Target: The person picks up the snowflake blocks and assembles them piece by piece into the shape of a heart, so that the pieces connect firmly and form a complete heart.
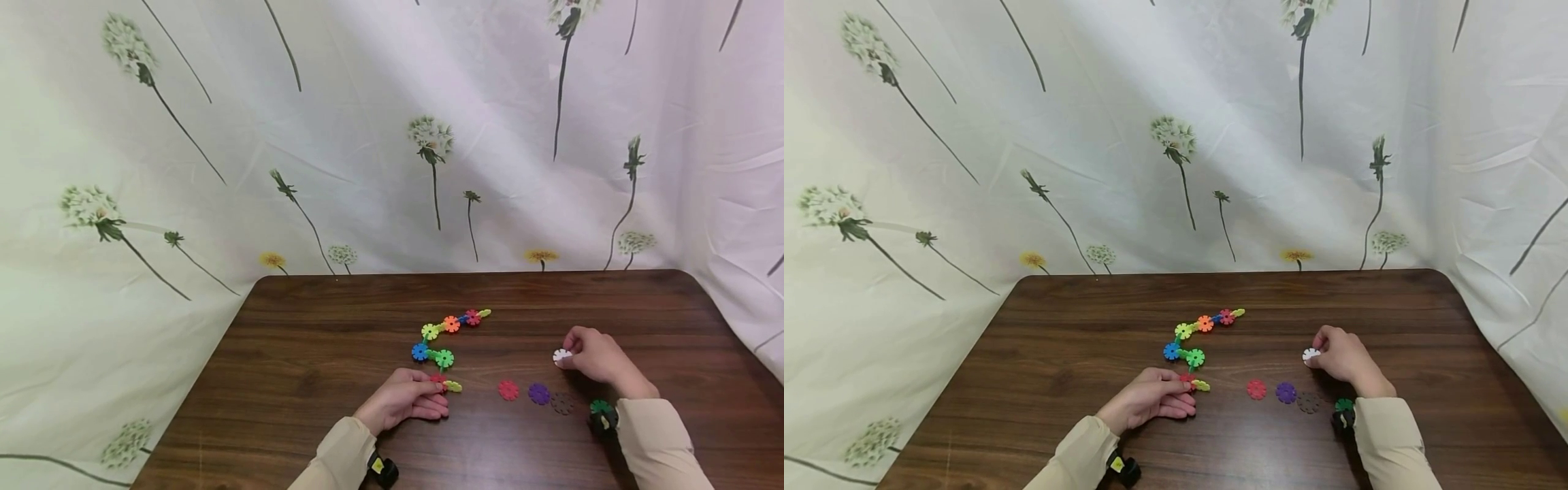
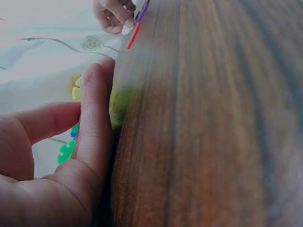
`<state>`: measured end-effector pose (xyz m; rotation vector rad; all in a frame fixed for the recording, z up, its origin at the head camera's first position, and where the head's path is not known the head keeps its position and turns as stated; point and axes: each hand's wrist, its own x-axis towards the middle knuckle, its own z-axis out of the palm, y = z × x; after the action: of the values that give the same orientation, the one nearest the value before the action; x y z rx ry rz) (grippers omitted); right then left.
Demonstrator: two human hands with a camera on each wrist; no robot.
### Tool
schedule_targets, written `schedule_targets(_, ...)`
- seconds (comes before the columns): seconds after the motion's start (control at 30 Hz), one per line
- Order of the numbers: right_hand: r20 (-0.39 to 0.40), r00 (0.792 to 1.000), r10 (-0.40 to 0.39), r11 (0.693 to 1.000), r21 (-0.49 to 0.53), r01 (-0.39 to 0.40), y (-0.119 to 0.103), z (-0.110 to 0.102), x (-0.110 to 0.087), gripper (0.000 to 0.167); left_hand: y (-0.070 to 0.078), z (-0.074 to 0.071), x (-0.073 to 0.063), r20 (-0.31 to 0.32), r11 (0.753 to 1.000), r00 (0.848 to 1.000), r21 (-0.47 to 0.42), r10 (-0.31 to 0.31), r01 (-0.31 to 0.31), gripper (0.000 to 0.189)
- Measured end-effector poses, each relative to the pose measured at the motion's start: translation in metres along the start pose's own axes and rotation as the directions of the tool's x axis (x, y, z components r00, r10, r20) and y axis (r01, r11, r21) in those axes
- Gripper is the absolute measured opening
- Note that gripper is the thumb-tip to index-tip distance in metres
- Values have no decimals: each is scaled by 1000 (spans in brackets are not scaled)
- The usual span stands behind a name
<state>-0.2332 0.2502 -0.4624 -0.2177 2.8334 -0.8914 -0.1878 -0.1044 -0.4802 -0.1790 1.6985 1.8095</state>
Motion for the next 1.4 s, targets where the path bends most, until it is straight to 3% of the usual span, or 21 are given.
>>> schedule_targets(0.17,-22,1000,-10,997,79,12,-8,6,-3,22,0,1,0,-5,1000,1000,4,-2,2,11)
schedule_targets(0.3,1,999,-47,977,208,45,-23,17,-2,19,1,1,-1,-10,1000,1000,10,-5,5,13)
schedule_targets(0.5,117,987,-111,876,480,42,-48,40,-2,22,1,2,1,-13,1000,1000,24,-12,13,16)
schedule_targets(0.63,181,972,-148,814,581,16,-64,54,-1,26,0,2,2,-17,1000,1000,28,-13,14,16)
schedule_targets(0.83,251,954,-162,768,639,-38,-79,72,-2,23,0,1,3,-15,1000,1000,26,-11,11,16)
schedule_targets(1.03,253,960,-123,750,657,-77,-91,83,-6,17,0,2,2,-15,1000,1000,27,-9,9,15)
schedule_targets(1.17,263,957,-125,720,688,-96,-95,85,-8,17,0,2,1,-15,1000,1000,29,-5,5,15)
schedule_targets(1.4,277,956,-96,716,686,-127,-100,87,-10,19,-1,2,0,-15,1000,1000,31,-5,5,18)
